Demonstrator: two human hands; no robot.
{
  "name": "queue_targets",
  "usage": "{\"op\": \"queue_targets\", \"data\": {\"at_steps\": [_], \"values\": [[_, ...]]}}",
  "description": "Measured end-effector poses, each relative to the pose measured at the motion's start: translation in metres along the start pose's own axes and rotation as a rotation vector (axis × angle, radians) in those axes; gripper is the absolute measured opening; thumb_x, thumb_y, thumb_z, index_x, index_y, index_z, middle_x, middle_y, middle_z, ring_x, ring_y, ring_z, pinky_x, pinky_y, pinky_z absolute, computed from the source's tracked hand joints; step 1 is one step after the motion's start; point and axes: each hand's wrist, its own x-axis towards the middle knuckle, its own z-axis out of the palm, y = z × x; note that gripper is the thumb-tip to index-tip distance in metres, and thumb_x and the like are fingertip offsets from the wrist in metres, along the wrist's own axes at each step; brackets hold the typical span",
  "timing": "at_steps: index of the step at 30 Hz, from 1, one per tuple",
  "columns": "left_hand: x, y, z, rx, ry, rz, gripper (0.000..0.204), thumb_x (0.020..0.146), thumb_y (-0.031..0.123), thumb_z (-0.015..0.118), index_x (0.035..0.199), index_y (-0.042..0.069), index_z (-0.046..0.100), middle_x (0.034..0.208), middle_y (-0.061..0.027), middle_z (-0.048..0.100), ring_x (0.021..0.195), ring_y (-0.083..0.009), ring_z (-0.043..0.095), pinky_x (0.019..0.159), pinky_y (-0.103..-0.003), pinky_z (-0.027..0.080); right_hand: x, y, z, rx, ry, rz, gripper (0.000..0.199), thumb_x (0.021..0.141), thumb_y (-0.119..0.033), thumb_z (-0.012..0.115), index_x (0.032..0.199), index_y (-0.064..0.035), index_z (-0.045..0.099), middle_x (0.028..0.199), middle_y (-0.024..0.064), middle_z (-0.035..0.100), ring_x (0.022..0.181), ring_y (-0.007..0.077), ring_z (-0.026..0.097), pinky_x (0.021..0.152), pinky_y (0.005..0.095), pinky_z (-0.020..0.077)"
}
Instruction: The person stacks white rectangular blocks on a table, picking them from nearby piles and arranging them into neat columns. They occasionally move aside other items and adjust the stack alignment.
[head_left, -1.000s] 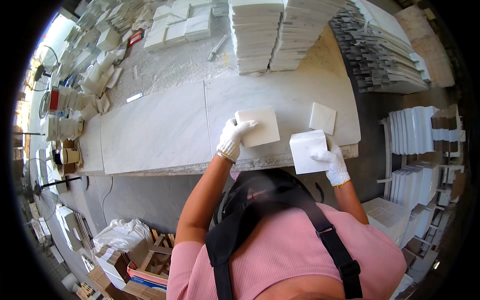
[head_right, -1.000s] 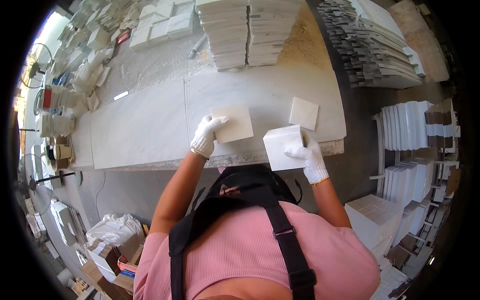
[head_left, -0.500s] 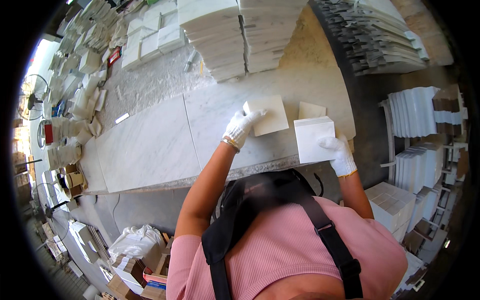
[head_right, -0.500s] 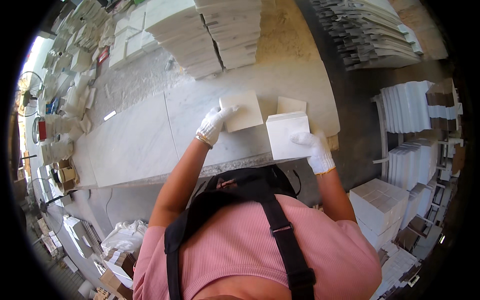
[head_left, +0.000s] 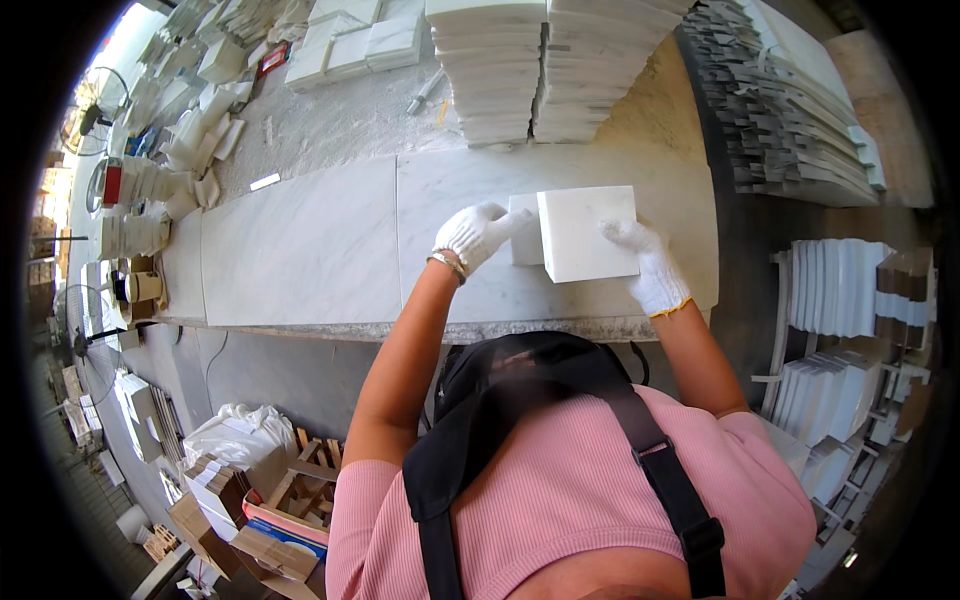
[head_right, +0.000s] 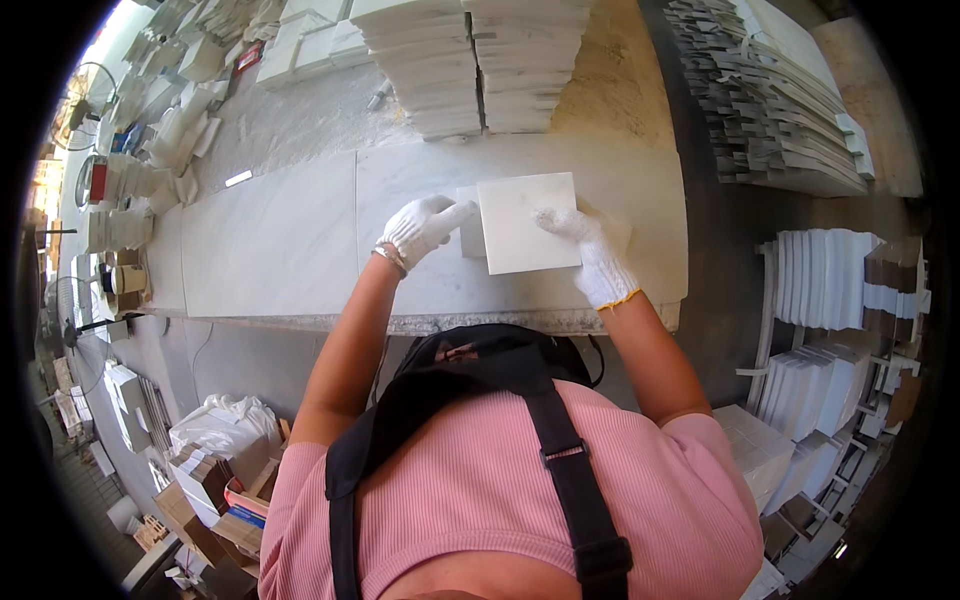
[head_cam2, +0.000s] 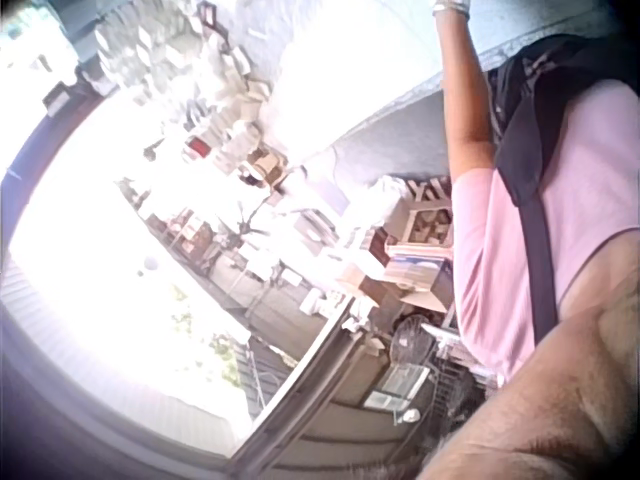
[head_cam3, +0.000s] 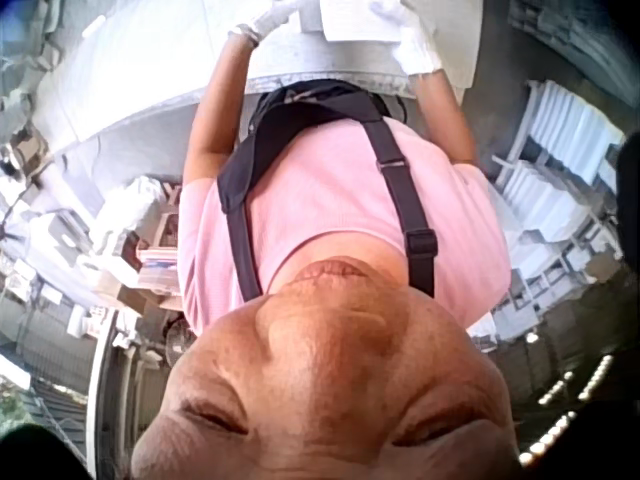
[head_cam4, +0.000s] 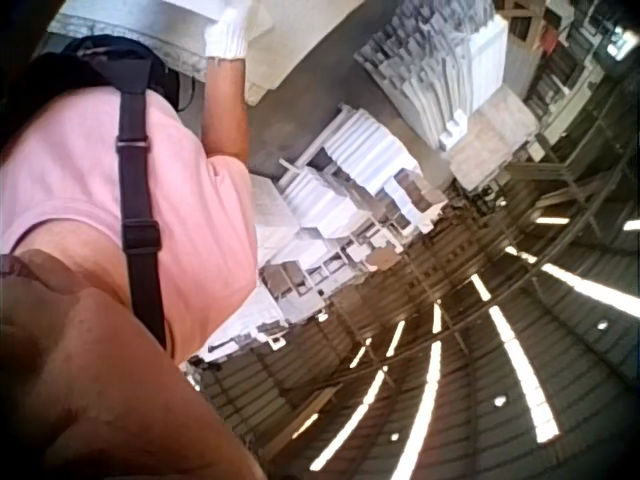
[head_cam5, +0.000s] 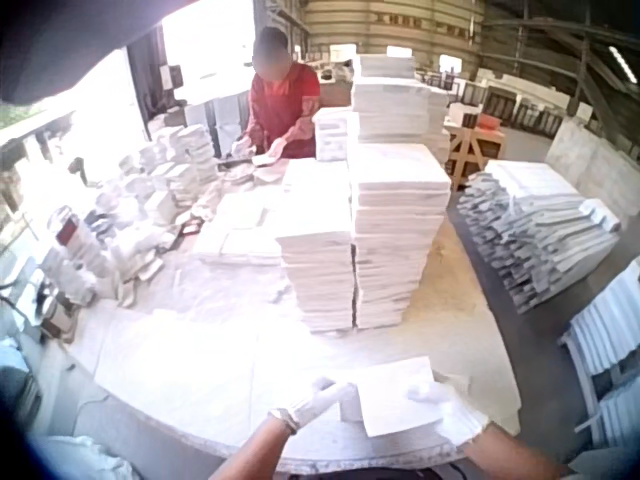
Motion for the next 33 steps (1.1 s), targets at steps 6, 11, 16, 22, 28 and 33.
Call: {"op": "queue_targets", "data": {"at_steps": [6,11,16,22,28,33], "values": [[-0.032,-0.042,0.005,-0.483,0.08,-0.012,0.071,0.089,0.06,0.056,0.125,-0.001,0.062,0.105,-0.0118,0.069,0.089,-0.0194,0.067,0.077,-0.031,0.052,0.018,0.011,0.022,-0.057,-0.082,0.034,0.049,0.084,-0.018,0.076,0.125,0.003,0.059,0.115,0.0108,0.068,0.103,0.0201,0.066,0.093,0.0344,0.0526],[-0.056,-0.049,0.016,-0.601,0.125,0.012,0.065,0.093,0.053,0.057,0.126,-0.002,0.061,0.105,-0.012,0.069,0.091,-0.0195,0.066,0.079,-0.031,0.051,0.015,0.012,0.036,-0.203,-0.166,-0.039,0.047,0.085,-0.022,0.075,0.121,0.006,0.064,0.114,0.0128,0.069,0.104,0.0175,0.065,0.091,0.0322,0.0514],[-0.065,-0.048,0.013,-0.608,0.168,0.098,0.06,0.094,0.05,0.058,0.126,-0.001,0.062,0.102,-0.0114,0.069,0.091,-0.0176,0.065,0.08,-0.03,0.051,0.016,0.01,0.036,-0.395,-0.189,-0.135,0.045,0.09,-0.03,0.07,0.119,0.0045,0.065,0.109,0.0104,0.071,0.1,0.019,0.066,0.088,0.0326,0.0508],[-0.093,-0.054,0.018,-0.513,0.255,0.122,0.053,0.095,0.046,0.058,0.124,0.002,0.064,0.108,-0.0135,0.07,0.097,-0.0236,0.065,0.086,-0.034,0.049,-0.014,-0.057,0.02,-1.192,0.059,-0.31,0.047,0.094,-0.044,0.064,0.114,-0.0009,0.067,0.096,0.0104,0.071,0.088,0.0175,0.065,0.079,0.032,0.0505],[-0.125,-0.09,0.025,-0.59,0.29,0.064,0.051,0.097,0.04,0.057,0.129,0.0,0.06,0.105,-0.0094,0.068,0.094,-0.0165,0.065,0.08,-0.029,0.051,-0.041,-0.067,-0.019,-1.094,0.27,-0.363,0.047,0.093,-0.043,0.065,0.109,0.0013,0.068,0.094,0.0115,0.07,0.084,0.0169,0.062,0.078,0.0316,0.0482],[-0.151,-0.113,0.024,-0.636,0.271,0.015,0.05,0.097,0.037,0.057,0.13,-0.001,0.059,0.106,-0.009,0.068,0.093,-0.0169,0.065,0.08,-0.03,0.051,-0.077,-0.022,-0.052,-1.103,0.288,-0.267,0.049,0.092,-0.044,0.066,0.11,0.002,0.067,0.098,0.016,0.071,0.089,0.0216,0.063,0.083,0.0333,0.0479]]}}
